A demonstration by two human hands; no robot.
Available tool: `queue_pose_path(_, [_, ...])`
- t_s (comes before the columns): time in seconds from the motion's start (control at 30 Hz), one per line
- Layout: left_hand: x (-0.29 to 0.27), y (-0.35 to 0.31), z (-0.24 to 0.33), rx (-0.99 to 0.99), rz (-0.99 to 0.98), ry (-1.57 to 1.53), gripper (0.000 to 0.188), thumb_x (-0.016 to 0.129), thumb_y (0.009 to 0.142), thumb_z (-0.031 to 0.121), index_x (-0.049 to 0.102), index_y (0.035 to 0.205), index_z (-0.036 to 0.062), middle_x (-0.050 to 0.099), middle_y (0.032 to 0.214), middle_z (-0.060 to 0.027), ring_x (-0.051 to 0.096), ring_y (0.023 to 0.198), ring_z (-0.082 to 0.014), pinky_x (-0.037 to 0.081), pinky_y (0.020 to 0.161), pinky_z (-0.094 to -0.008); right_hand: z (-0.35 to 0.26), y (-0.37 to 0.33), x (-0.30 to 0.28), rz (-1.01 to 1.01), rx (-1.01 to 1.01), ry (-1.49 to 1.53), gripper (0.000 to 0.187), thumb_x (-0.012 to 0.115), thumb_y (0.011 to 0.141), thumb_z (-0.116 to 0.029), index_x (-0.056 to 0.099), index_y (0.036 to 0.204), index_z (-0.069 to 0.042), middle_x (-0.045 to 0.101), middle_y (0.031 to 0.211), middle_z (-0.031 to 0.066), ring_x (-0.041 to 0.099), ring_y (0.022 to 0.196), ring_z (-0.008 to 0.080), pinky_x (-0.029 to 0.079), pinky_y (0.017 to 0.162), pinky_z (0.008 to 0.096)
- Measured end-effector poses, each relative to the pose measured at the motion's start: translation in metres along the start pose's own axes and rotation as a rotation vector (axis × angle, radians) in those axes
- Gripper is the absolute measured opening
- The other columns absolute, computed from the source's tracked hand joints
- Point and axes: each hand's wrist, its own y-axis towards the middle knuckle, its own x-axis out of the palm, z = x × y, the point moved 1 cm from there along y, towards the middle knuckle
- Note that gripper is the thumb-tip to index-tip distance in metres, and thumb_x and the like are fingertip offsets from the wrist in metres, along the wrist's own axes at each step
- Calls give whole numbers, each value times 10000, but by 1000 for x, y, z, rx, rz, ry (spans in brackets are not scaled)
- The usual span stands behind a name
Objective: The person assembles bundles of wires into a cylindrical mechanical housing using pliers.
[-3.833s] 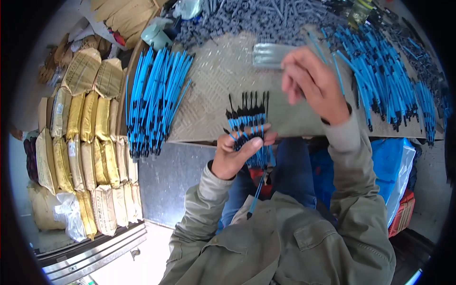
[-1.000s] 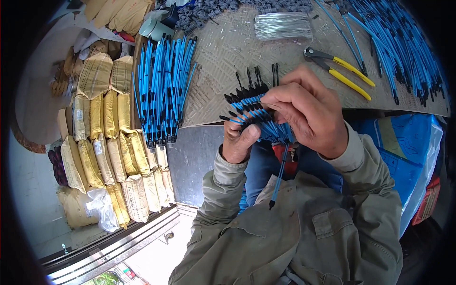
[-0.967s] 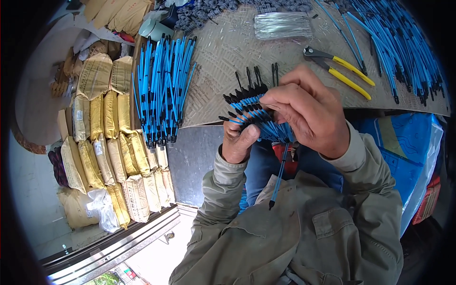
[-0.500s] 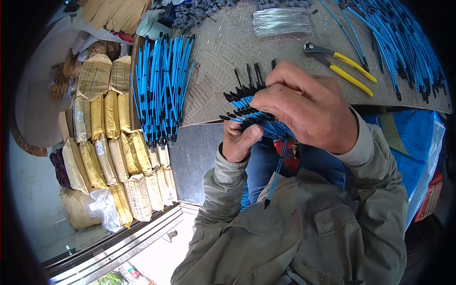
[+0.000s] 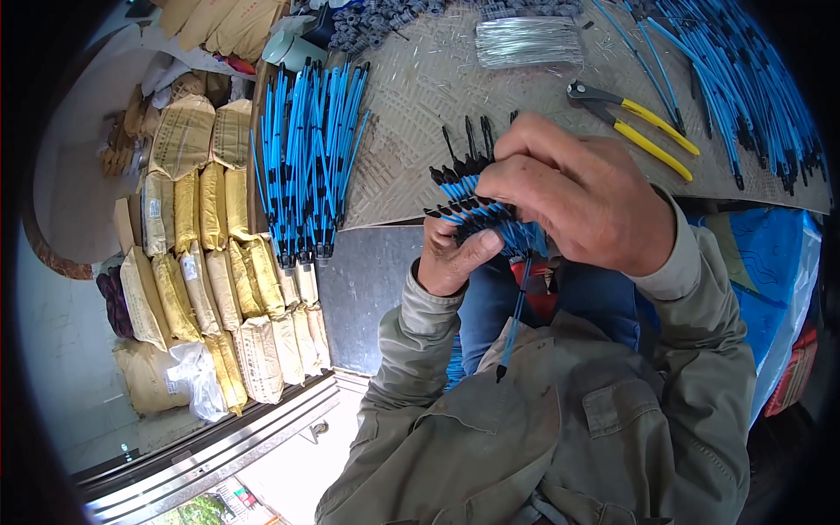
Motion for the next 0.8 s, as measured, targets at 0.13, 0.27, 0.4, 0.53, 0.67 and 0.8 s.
queue_pose_path(0.13, [2, 1, 1, 2, -9, 15, 354, 670, 762, 94, 547, 1078, -6, 603, 996, -56, 561, 912, -128, 445, 818, -284, 0, 1, -1, 27, -82, -118, 194, 566, 683, 9, 567, 875, -20, 497, 792, 83, 550, 585, 182, 429, 460, 268])
queue_pose_path(0.27, [4, -1, -2, -14, 27, 63, 323, 670, 766, 74, 557, 1058, -8, 611, 971, -49, 569, 881, -122, 455, 792, -269, -3, -2, 1, 76, -30, -53, 181, 561, 701, 18, 567, 878, -20, 496, 791, 85, 544, 584, 202, 421, 456, 271])
queue_pose_path(0.4, [5, -1, -2, -14, 19, 160, 260, 654, 780, 42, 579, 1022, -15, 622, 943, -55, 580, 860, -124, 464, 773, -258, -8, 3, 4, 102, 26, 90, 145, 547, 745, -5, 569, 887, -21, 492, 785, 92, 541, 608, 231, 429, 496, 309])
queue_pose_path(0.53, [7, 6, 5, -64, -22, 185, 194, 632, 790, 12, 608, 978, -30, 637, 942, -93, 596, 865, -145, 471, 777, -262, 24, 17, -4, 134, 155, 44, 118, 534, 791, -82, 580, 895, -51, 512, 806, 100, 549, 652, 263, 430, 556, 339])
queue_pose_path(0.67, [12, 10, 8, -189, -36, 162, 195, 622, 790, 44, 623, 958, -55, 643, 943, -138, 611, 871, -179, 476, 798, -293, 159, 29, -5, -108, 283, -508, 69, 559, 772, -179, 579, 766, -113, 551, 835, 86, 568, 747, 287, 434, 626, 362])
queue_pose_path(0.8, [6, 11, 8, -169, -24, 168, 284, 628, 783, 142, 623, 966, -75, 647, 926, -165, 622, 850, -212, 480, 810, -337, 202, 30, 16, -305, 385, -589, 57, 560, 752, -161, 585, 746, -110, 561, 804, 95, 576, 767, 303, 449, 636, 403])
